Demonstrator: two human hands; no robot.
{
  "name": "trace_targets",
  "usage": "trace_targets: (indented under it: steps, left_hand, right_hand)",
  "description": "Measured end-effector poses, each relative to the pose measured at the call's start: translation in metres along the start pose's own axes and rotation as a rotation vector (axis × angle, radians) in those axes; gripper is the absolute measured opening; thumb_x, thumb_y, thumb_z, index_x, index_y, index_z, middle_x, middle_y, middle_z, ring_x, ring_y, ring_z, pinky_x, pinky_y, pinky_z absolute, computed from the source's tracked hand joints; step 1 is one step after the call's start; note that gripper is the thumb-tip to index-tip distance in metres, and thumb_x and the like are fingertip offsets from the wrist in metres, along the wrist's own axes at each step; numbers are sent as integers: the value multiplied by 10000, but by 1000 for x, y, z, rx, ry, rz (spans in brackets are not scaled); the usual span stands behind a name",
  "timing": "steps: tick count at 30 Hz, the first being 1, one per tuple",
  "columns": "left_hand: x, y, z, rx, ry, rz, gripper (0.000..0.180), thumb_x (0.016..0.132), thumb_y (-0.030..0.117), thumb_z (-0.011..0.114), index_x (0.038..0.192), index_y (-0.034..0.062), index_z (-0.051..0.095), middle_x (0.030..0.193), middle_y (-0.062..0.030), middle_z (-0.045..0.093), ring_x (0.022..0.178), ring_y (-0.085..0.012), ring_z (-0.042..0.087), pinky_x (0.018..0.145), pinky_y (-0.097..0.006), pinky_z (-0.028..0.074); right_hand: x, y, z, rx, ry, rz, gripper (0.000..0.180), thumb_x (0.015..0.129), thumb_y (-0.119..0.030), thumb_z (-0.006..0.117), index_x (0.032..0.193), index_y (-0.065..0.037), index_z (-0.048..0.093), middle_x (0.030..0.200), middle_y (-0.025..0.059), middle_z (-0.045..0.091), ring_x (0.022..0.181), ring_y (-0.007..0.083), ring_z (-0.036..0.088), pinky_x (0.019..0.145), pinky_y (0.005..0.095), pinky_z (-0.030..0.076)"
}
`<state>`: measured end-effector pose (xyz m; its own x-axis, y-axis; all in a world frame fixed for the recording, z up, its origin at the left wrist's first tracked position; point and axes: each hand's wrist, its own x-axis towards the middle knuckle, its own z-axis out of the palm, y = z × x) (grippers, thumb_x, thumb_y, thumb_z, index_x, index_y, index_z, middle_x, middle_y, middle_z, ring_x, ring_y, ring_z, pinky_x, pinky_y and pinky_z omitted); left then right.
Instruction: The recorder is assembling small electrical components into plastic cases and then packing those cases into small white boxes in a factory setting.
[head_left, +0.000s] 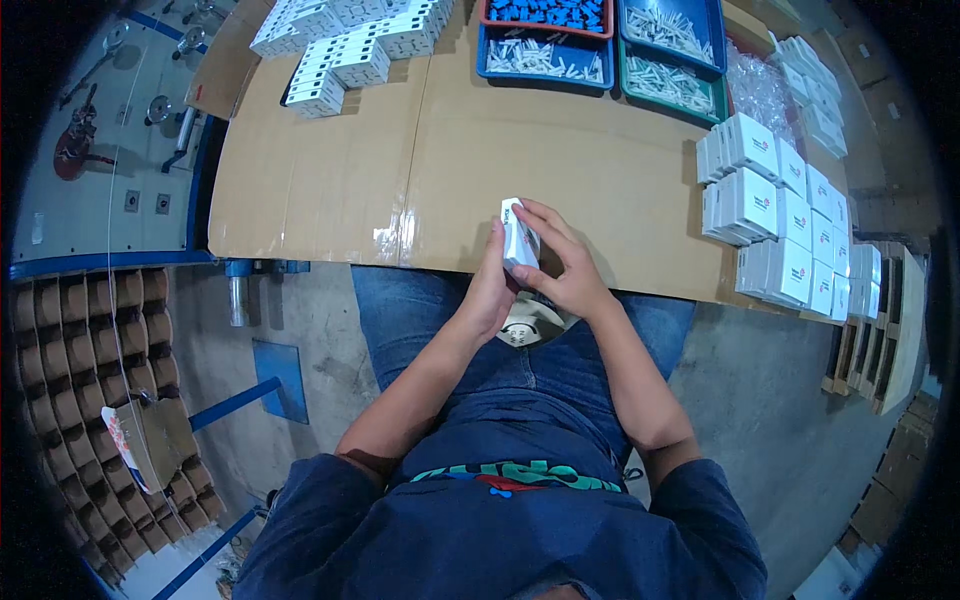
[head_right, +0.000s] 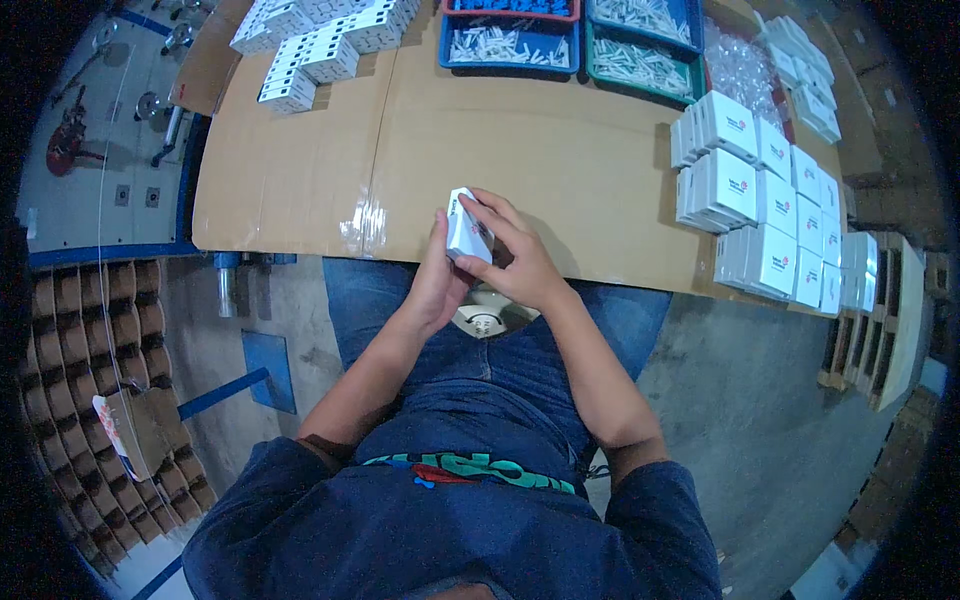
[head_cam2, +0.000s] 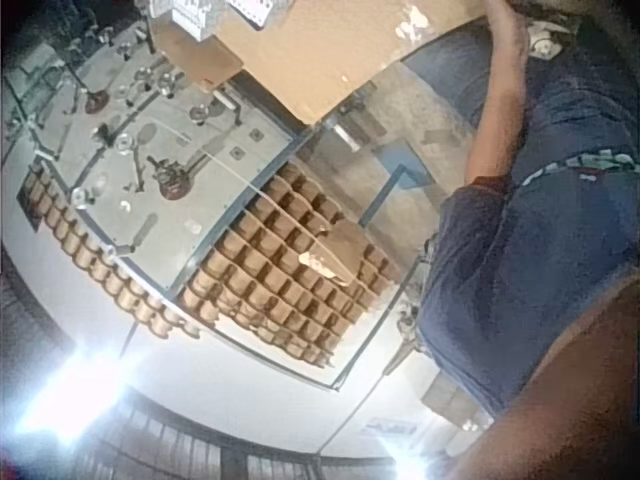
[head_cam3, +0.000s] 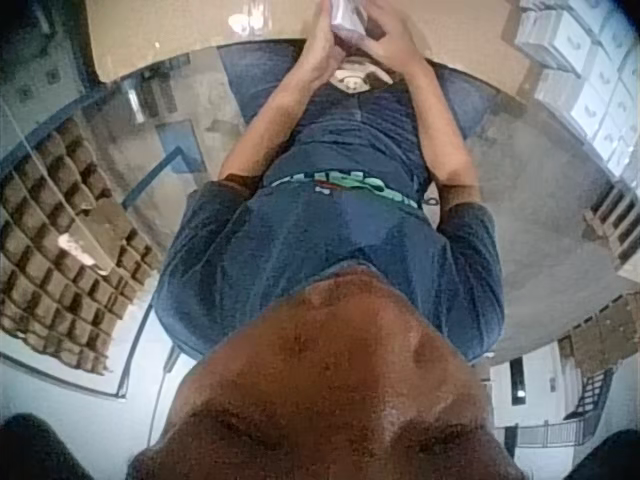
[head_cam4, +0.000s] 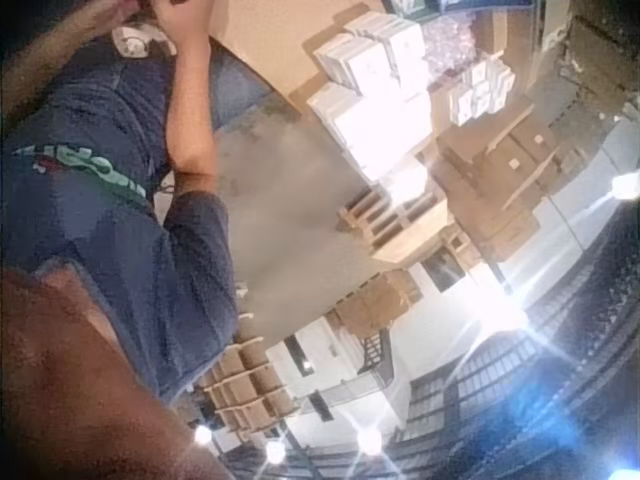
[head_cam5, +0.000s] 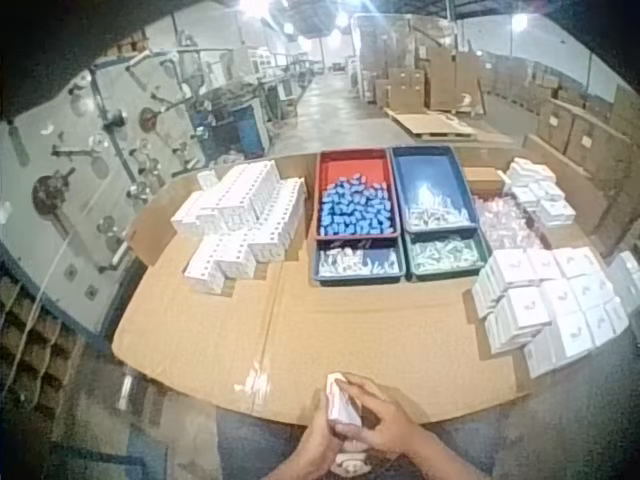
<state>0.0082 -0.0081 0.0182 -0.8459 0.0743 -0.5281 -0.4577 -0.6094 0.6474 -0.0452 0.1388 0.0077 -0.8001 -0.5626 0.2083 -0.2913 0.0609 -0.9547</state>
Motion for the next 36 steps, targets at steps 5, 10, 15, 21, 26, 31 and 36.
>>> trace_targets:
  steps: [5,10,15,21,26,31,36]
  left_hand:
    - [-2,0,4,-128,-45,15,677,1086,609,297,1504,91,421,1406,-118,555,1314,-253,544,1125,-427,426]
    - [-3,0,1,-142,-87,3,628,1095,563,315,1496,92,424,1410,-119,550,1314,-260,544,1132,-428,419]
    - [-4,-4,0,-138,-39,38,584,1094,526,356,1476,93,444,1375,-115,565,1299,-247,553,1111,-415,432]
    - [-2,1,18,-235,-5,-41,561,1077,533,392,1435,114,493,1341,-86,593,1255,-223,576,1074,-411,450]
    - [10,-2,-2,-335,-178,-138,538,1062,504,428,1443,132,504,1315,-66,620,1220,-215,592,997,-408,487]
    - [-1,15,-2,-415,-320,-69,524,1067,438,462,1453,84,487,1356,-84,615,1213,-236,603,1025,-413,495]
    - [7,5,-16,4,-162,192,452,1077,250,526,1474,42,466,1347,-88,611,1225,-199,594,1061,-390,480]
  right_hand:
    - [-2,4,3,72,0,58,604,916,-213,766,1479,-118,570,1549,135,466,1367,289,518,1096,385,451]
    - [-2,3,8,-18,71,33,509,923,-213,755,1411,-123,642,1489,136,540,1332,302,541,1088,388,451]
    - [-1,5,10,-59,89,-22,493,899,-212,774,1375,-129,673,1470,134,556,1308,321,539,1102,408,431]
    - [-1,1,5,-257,150,-21,459,894,-211,771,1341,-134,699,1455,138,568,1293,342,535,1109,438,418]
    - [3,-1,-11,-202,154,-30,395,961,-146,678,1342,-45,672,1479,162,553,1324,300,541,1129,409,407]
    - [-4,19,-18,289,362,289,380,1043,-209,617,1365,-8,625,1363,116,640,1221,202,606,1043,323,478]
    - [-6,27,-18,355,269,320,358,1048,-212,621,1331,9,628,1168,77,699,1115,147,630,972,300,501]
